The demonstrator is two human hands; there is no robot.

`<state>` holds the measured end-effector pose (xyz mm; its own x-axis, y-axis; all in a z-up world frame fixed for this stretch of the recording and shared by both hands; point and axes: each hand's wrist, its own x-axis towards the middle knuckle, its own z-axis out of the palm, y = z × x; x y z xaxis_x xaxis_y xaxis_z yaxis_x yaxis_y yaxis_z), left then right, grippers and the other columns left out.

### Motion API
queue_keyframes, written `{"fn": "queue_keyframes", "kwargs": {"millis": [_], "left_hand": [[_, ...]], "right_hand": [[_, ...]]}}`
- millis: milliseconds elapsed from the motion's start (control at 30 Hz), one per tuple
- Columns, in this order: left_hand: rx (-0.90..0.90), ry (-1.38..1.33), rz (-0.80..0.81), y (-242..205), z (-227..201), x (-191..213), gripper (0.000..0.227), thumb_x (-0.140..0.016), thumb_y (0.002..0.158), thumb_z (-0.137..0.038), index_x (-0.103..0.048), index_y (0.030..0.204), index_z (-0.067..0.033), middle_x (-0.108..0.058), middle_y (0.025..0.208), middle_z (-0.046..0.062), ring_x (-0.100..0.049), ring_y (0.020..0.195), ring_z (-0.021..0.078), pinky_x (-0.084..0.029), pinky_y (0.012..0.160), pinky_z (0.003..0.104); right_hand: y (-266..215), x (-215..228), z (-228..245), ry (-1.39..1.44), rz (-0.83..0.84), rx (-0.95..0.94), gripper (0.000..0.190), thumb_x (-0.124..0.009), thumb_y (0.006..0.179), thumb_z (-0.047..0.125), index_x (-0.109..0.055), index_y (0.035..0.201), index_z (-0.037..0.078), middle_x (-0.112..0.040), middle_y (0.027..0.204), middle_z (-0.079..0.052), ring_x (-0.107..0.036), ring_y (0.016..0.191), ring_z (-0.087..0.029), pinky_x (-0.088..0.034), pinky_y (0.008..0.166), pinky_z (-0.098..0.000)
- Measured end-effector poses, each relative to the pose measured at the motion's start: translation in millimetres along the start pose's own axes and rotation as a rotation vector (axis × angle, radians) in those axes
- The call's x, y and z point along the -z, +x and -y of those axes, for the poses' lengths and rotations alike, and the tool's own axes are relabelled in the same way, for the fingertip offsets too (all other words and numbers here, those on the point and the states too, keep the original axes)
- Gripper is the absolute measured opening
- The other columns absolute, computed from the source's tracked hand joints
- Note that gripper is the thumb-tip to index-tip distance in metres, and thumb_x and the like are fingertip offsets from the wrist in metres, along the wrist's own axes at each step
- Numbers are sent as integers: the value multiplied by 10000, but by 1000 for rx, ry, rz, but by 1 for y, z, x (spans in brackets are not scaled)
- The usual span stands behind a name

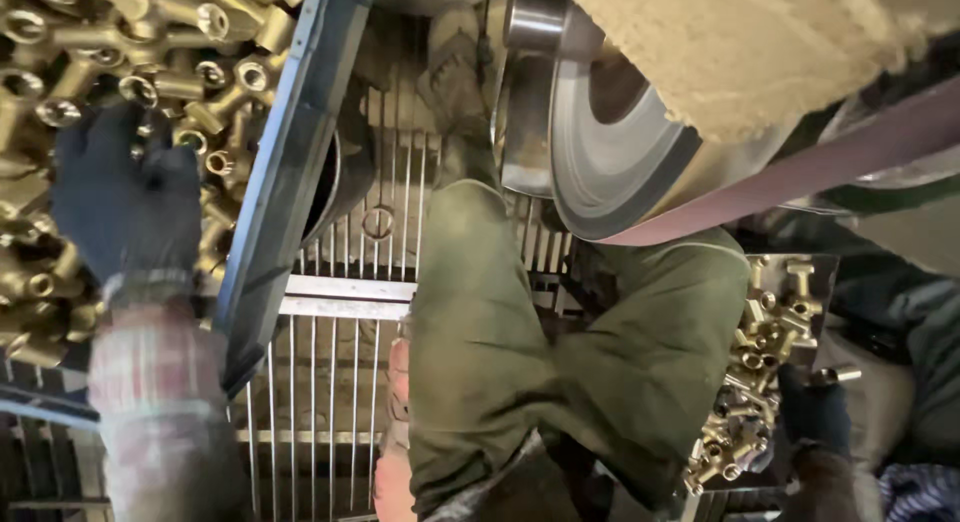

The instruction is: The person sits and holds small brass-colored metal parts against a rotating sanding belt to smooth their surfaces. They repeatedly pick up parts from a nearby bin, sand them, and place them into a tray.

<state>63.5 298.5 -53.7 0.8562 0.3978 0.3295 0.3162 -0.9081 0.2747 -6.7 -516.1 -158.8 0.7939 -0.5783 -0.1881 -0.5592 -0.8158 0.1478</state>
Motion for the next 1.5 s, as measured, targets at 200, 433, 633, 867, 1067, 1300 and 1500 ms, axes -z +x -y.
{"fn": "queue_keyframes", "kwargs": {"millis": [200,433,633,867,1067,1300,1500], "left_hand": [[138,68,71,35,7,-77,369,-753,824,-91,-690,1187,-71,-591,1205,317,-687,807,453,-580,633,508],[35,-15,-129,33,51,-78,507,-739,901,-127,-523,1351,-35,-651,1276,208,-734,1029,361,-607,870,424],[-361,-492,123,68,142,-109,602,-742,1063,-9,-354,1520,47,-617,1313,225,-671,1162,314,-575,996,415],[-114,-334,335,57,183,-153,226,-598,1087,28,-489,1286,26,-517,1044,134,-540,924,217,-487,750,339],[144,-179,120,-7,116,-72,259,-606,1047,-9,-500,1282,15,-540,1055,151,-558,930,254,-492,759,366],[490,-518,30,-113,-19,60,302,-616,1000,-51,-513,1278,1,-567,1069,171,-579,938,298,-497,769,397],[706,-815,97,-171,-91,115,341,-625,959,-88,-525,1275,-10,-590,1080,188,-597,944,335,-502,778,424]], "right_hand": [[7,6,-13,25,28,-15,770,-815,863,527,-608,1315,-61,-653,1203,-312,-620,1075,-465,-500,866,-550],[-5,13,-16,57,40,-17,725,-797,891,467,-592,1346,-58,-646,1229,-294,-613,1087,-440,-501,893,-527],[-10,13,-1,54,51,-42,688,-781,916,417,-579,1374,-56,-640,1251,-278,-607,1097,-419,-502,917,-507],[-11,26,-2,75,48,-13,648,-762,945,357,-563,1405,-53,-633,1276,-261,-601,1109,-394,-503,944,-484],[-36,54,49,409,-110,235,617,-747,969,306,-550,1432,-50,-627,1298,-245,-595,1119,-372,-504,967,-464],[-153,149,207,684,-131,917,544,-728,912,81,-518,1409,4,-579,1360,-187,-583,1255,-336,-500,1054,-423],[-237,197,324,789,55,1594,743,-824,808,335,-475,1380,13,-532,1349,-235,-481,1327,-443,-400,1137,-500]]}}
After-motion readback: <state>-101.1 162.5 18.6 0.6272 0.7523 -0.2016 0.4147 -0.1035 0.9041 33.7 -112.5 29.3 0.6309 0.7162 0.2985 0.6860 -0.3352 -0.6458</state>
